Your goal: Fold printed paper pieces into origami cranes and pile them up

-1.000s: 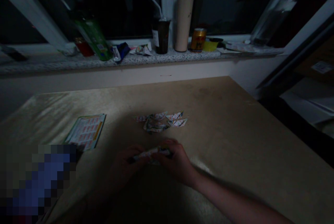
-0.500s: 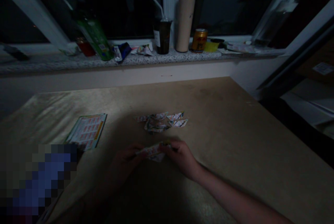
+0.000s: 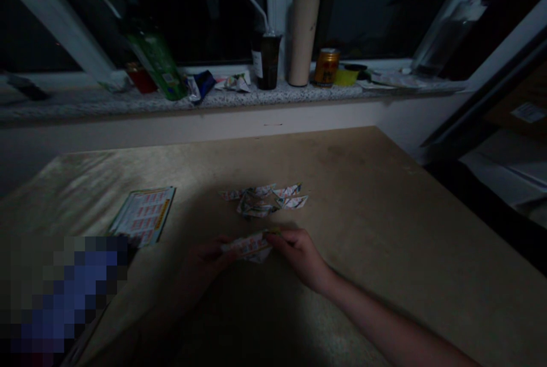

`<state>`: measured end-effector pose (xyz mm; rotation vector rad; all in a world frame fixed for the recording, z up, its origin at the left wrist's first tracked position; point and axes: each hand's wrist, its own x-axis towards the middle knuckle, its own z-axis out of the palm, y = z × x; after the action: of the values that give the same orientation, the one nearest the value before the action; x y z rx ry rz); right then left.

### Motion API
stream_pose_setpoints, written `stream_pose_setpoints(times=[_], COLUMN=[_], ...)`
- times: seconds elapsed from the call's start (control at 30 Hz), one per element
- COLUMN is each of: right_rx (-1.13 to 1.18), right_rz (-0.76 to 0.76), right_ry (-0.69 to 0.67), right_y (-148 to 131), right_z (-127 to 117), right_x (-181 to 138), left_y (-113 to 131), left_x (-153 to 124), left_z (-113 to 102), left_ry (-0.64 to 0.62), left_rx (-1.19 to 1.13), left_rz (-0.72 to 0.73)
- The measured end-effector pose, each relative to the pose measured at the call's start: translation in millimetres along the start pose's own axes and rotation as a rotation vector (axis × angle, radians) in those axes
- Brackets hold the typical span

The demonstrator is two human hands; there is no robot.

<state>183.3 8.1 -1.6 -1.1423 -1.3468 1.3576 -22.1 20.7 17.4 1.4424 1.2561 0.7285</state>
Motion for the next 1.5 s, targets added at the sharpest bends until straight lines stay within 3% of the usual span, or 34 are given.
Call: stream_pose_setpoints(times=[0.23, 0.43, 0.57, 0.77, 0.9, 1.0, 1.07, 1.17, 1.27, 1.4, 1.5], right_rx=[0.191, -0.164, -0.215, -0.176, -0.163, -0.184, -0.2, -0.201, -0.182, -0.171, -0.077], right_rz=[0.07, -0.133, -0.104, -0.157, -0.165, -0.208, -0.228, -0.235, -0.25, -0.24, -0.147], right_ry=[-0.028, 0.13, 0.245, 0.203, 0.144, 0.096, 0.06, 0.011, -0.022, -0.019, 0.036], right_y=[7, 2, -2, -5, -5, -5, -5, -5, -3, -3, -5], right_z=[-5, -6, -2, 0, 2, 4, 5, 5, 4, 5, 5], right_x=[1, 1, -4, -8, -9, -9, -10, -10, -11, -12, -11], left_y=[-5, -7, -6, -7, -3, 0, 0, -3, -6, -3, 1], left_x=[1, 3, 2, 3, 2, -3, -5, -6, -6, -9, -10], left_z=[-3, -1, -2, -2, 6, 13, 16, 17, 18, 17, 16], left_ry=[0.036, 0.098, 0.113, 0.031, 0.014, -0.044, 0.004, 0.052, 0.008, -0.024, -0.046], left_rx=[0.036, -0.04, -0.053, -0.162, -0.142, -0.5, -0.57, -0.515, -0.479, -0.341, -0.254], left_rz=[0.072, 0.031, 0.013, 0.234, 0.136, -0.049, -0.115, -0.214, -0.283, -0.294, -0.258])
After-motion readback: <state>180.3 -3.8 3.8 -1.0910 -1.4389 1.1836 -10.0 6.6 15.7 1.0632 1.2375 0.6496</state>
